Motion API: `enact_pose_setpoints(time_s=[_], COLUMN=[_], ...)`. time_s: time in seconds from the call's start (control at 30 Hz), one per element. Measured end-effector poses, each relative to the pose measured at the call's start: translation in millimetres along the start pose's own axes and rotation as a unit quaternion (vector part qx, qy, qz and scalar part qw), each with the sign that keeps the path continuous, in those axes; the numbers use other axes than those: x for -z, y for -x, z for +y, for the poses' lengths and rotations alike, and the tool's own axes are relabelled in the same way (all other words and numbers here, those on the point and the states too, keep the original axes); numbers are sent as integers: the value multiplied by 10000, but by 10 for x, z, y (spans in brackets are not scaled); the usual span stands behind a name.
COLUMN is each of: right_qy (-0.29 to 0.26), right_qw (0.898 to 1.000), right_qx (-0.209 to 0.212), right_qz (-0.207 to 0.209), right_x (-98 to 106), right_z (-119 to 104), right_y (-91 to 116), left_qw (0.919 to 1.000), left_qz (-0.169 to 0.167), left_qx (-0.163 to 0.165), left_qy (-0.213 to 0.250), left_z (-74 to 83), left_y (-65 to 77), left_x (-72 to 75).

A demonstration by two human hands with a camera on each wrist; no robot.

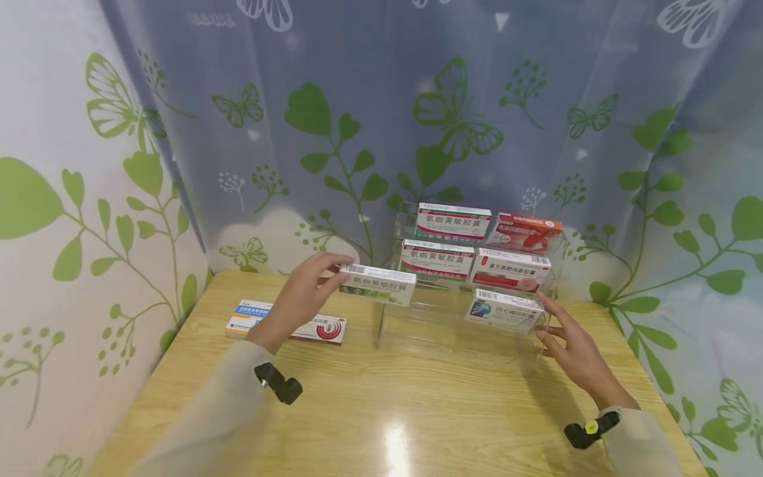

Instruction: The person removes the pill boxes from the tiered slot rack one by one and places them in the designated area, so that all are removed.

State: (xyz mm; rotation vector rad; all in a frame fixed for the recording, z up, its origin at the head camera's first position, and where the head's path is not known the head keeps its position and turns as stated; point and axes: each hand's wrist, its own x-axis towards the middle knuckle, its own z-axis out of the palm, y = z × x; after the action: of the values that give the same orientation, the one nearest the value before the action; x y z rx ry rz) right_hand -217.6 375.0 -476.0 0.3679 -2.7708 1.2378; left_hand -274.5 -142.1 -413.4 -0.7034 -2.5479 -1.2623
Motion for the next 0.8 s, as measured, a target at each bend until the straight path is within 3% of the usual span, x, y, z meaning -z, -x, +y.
enact_pose_setpoints(time_s=[0.37, 0.57, 0.8], right_qy=[4, 8, 6], right_qw=[10000, 10000, 10000], right_qx=[-80, -51, -27], right_qz=[-22, -10, -26], right_x=[13, 12, 2], right_z=[11, 18, -4], right_y=[-15, -14, -1], left_qw=[9951, 9871, 9763], left_qz=[284, -75, -621], left_qx=[794, 1479, 2023], left_qy=[-515, -602, -445], left_z=[-711, -1051, -1402], left_y=[637, 1002, 1327], left_x=[690, 985, 1110])
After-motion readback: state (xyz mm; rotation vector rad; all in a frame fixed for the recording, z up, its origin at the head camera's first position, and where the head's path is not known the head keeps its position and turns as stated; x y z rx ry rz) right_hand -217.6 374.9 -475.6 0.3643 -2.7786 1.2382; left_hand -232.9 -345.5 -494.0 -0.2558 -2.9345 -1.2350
